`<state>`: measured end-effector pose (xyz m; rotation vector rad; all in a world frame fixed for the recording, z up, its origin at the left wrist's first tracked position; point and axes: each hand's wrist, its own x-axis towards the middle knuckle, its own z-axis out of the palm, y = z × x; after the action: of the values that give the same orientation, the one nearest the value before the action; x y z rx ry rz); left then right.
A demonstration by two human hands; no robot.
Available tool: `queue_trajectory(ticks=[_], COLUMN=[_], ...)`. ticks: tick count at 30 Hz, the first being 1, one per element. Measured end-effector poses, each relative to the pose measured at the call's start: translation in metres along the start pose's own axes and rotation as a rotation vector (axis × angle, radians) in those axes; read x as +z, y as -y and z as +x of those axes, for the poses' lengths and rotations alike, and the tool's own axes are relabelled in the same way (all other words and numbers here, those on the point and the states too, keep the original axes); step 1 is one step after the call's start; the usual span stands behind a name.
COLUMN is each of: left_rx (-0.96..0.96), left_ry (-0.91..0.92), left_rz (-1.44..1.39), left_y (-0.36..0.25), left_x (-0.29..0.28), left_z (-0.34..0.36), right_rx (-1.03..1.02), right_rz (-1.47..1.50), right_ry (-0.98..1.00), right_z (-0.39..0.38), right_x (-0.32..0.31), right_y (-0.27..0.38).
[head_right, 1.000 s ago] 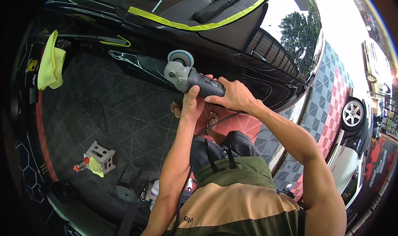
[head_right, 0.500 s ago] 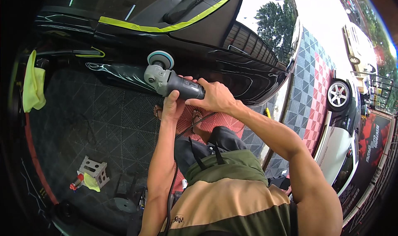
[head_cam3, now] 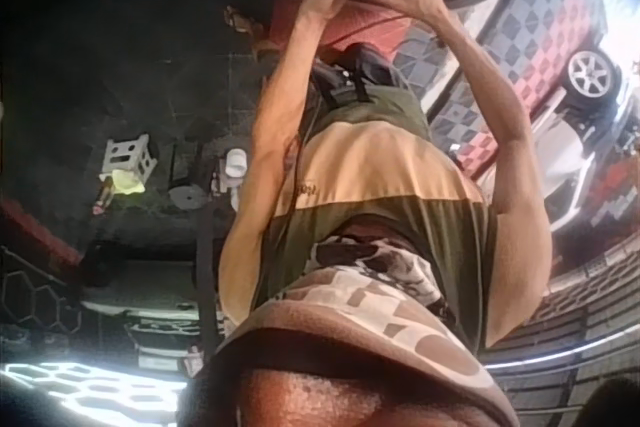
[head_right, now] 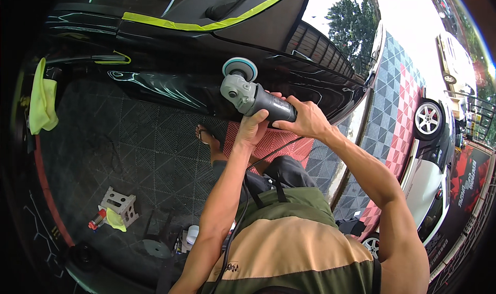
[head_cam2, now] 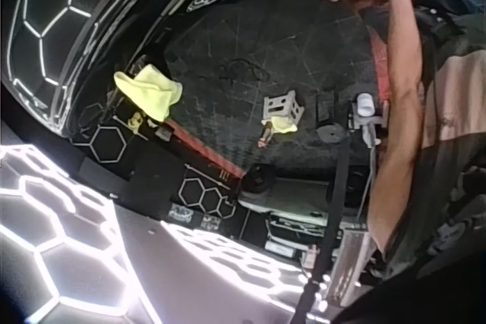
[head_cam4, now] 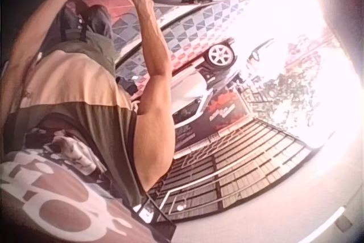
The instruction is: Apply polishing compound to a car panel and use a power polisher to buff the surface.
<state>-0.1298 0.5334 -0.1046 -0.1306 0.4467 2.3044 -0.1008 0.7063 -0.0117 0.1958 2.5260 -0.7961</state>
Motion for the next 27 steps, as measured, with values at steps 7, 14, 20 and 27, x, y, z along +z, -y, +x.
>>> queue_trajectory(ticks=[7, 14, 20, 27], left_rx=[0.138, 0.114, 0.072, 0.097], left_ry=[-0.082, 0.003, 0.039, 0.032], left_rz=[0.028, -0.044, -0.037, -0.071], left_y=[-0.06, -0.058, -0.045, -0.039], left_x=[-0.03, -0.032, -0.022, -0.025], left_z=[-0.015, -0.017, -0.012, -0.011], right_rx=[-0.055, -0.027, 0.068, -0.003], right_rz=[-0.027, -0.085, -0.089, -0.065], right_ry=[-0.011, -0.013, -0.025, 0.016], right_z=[0.04, 0.03, 0.015, 0.024], right_x=[0.025, 0.02, 0.015, 0.014], right_y=[0.063, 0.075, 0.063, 0.05])
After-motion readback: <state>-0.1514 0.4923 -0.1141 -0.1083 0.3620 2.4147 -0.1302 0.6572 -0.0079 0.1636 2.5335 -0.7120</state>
